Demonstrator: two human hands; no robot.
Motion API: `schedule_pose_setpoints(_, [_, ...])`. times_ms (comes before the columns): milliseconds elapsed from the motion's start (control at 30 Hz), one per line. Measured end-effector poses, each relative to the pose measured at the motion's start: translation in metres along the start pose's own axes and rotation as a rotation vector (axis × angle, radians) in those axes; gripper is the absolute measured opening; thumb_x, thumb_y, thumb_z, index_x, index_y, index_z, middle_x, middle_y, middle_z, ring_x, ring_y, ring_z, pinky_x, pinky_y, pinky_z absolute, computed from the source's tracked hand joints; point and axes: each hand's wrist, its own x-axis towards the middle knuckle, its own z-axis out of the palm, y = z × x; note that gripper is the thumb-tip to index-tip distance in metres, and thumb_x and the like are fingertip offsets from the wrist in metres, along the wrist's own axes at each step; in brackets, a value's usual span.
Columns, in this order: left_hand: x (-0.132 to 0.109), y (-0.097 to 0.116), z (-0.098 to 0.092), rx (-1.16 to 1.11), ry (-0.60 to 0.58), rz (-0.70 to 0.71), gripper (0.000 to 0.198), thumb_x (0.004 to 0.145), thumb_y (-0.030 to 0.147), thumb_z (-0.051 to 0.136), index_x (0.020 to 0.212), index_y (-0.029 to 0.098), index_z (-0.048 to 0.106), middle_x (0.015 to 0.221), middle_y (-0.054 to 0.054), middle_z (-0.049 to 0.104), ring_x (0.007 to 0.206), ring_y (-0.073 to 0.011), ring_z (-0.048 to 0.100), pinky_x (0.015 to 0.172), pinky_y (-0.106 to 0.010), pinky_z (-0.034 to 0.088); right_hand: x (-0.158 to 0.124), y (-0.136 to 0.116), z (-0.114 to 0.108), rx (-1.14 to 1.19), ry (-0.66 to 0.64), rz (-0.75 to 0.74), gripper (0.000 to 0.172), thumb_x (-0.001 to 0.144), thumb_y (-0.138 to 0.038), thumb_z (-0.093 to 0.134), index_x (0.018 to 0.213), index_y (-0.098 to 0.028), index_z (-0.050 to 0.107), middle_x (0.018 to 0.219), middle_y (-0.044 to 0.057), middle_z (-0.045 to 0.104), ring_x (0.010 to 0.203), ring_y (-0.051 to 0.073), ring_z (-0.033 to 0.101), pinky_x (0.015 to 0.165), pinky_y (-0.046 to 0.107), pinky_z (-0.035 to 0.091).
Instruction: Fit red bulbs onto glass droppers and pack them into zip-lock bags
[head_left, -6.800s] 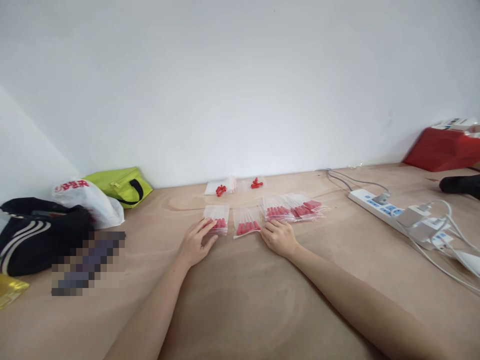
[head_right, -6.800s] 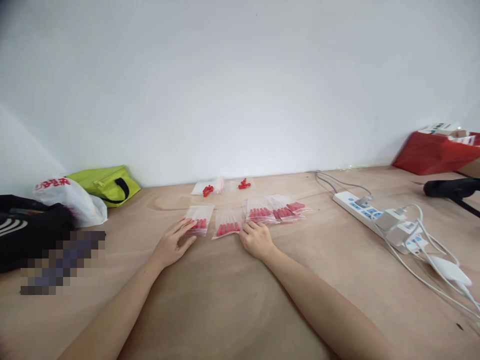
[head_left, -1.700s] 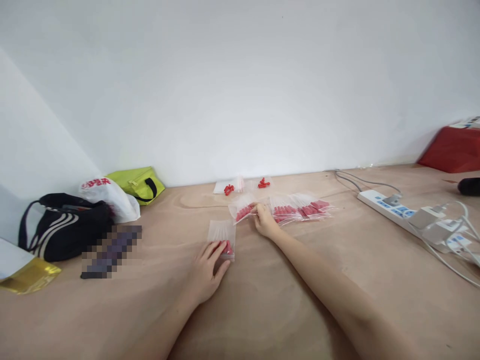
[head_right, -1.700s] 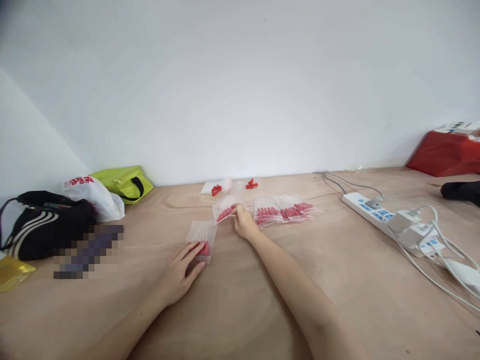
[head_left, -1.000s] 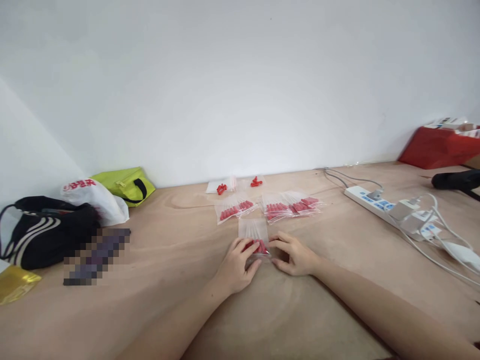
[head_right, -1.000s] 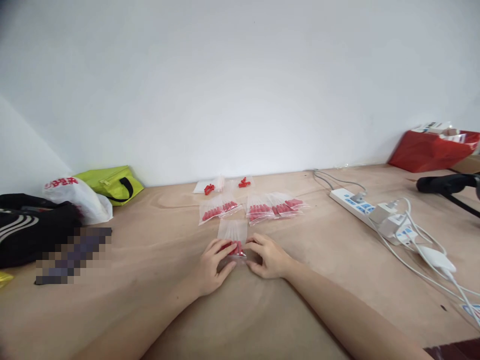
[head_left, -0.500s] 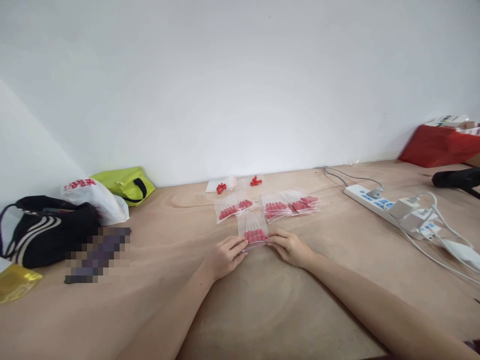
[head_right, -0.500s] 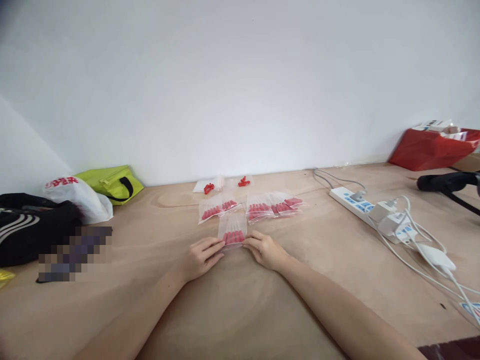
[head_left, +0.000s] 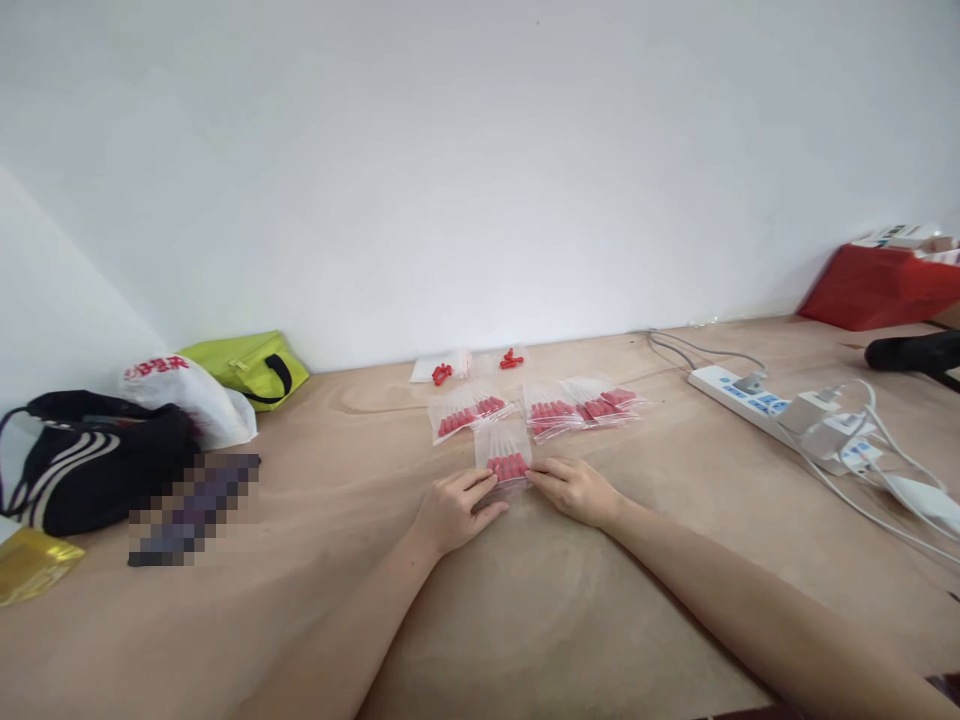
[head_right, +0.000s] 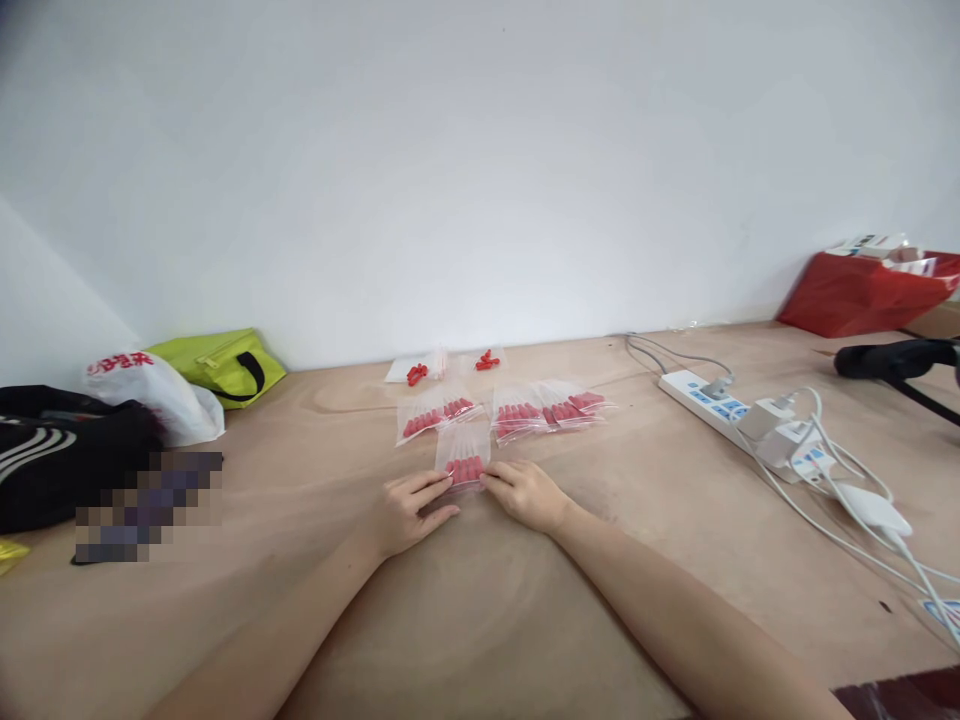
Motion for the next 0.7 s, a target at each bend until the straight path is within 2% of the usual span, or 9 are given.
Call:
schedule_pose_setpoints(100, [0.007, 0.008, 0.004, 0.028, 0.03, 0.014, 0.03, 0.08, 0.04, 0.053, 0.093, 0.014, 0.063, 0.089, -0.009, 0.067, 0.081, -0.0199, 0.065, 0.07, -0.032, 0.055, 0.002, 0.002, -0.001, -0.065, 0.011, -0.082, 0.023, 0.086, -0.01, 0.038, 0.09, -0.014, 0.06, 0.08, 0.008, 0.063, 0.066, 0.012, 0.058, 0.062, 0.026, 0.048])
schedule_pose_setpoints(200, [0.014, 0.014, 0.009, 0.085, 0.061, 0.084, 0.022, 0.083, 0.031, 0.051, 0.093, 0.014, 0.062, 0.089, -0.008, 0.068, 0.081, -0.0185, 0.064, 0.071, -0.03, 0.054, 0.004, 0.003, 0.0, -0.077, 0.033, -0.094, 0.024, 0.086, -0.009, 0.036, 0.09, -0.013, 0.059, 0.077, 0.007, 0.063, 0.063, 0.012, 0.057, 0.062, 0.027, 0.047])
schedule_pose_setpoints(300, [0.018, 0.017, 0.013, 0.16, 0.119, 0.156, 0.014, 0.083, 0.018, 0.05, 0.087, 0.015, 0.062, 0.082, -0.005, 0.068, 0.074, -0.0163, 0.065, 0.065, -0.027, 0.053, 0.004, 0.003, 0.001, -0.078, 0.059, -0.093, 0.025, 0.086, -0.009, 0.034, 0.089, -0.013, 0.058, 0.077, 0.008, 0.063, 0.063, 0.012, 0.056, 0.062, 0.027, 0.045])
schedule_pose_setpoints(400, [0.019, 0.017, 0.014, 0.205, 0.154, 0.178, 0.014, 0.083, 0.014, 0.048, 0.08, 0.015, 0.063, 0.075, -0.004, 0.068, 0.066, -0.0148, 0.064, 0.057, -0.025, 0.051, 0.005, 0.003, 0.0, -0.079, 0.055, -0.104, 0.025, 0.086, -0.008, 0.034, 0.088, -0.013, 0.058, 0.075, 0.007, 0.062, 0.063, 0.012, 0.055, 0.062, 0.027, 0.044])
schedule_pose_setpoints(633, [0.02, 0.015, 0.014, 0.239, 0.133, 0.259, 0.02, 0.083, 0.01, 0.047, 0.07, 0.014, 0.061, 0.068, -0.003, 0.067, 0.064, -0.014, 0.064, 0.055, -0.024, 0.049, 0.01, 0.001, -0.001, -0.121, 0.028, -0.2, 0.027, 0.086, -0.007, 0.032, 0.084, -0.014, 0.058, 0.074, 0.007, 0.062, 0.059, 0.012, 0.052, 0.062, 0.029, 0.042])
schedule_pose_setpoints(700, [0.019, 0.012, 0.013, 0.228, 0.142, 0.257, 0.018, 0.083, 0.01, 0.048, 0.07, 0.014, 0.061, 0.069, -0.003, 0.067, 0.065, -0.0136, 0.064, 0.056, -0.024, 0.049, 0.01, 0.002, 0.0, -0.114, 0.035, -0.185, 0.028, 0.085, -0.006, 0.031, 0.084, -0.015, 0.058, 0.074, 0.007, 0.061, 0.059, 0.012, 0.051, 0.063, 0.03, 0.042])
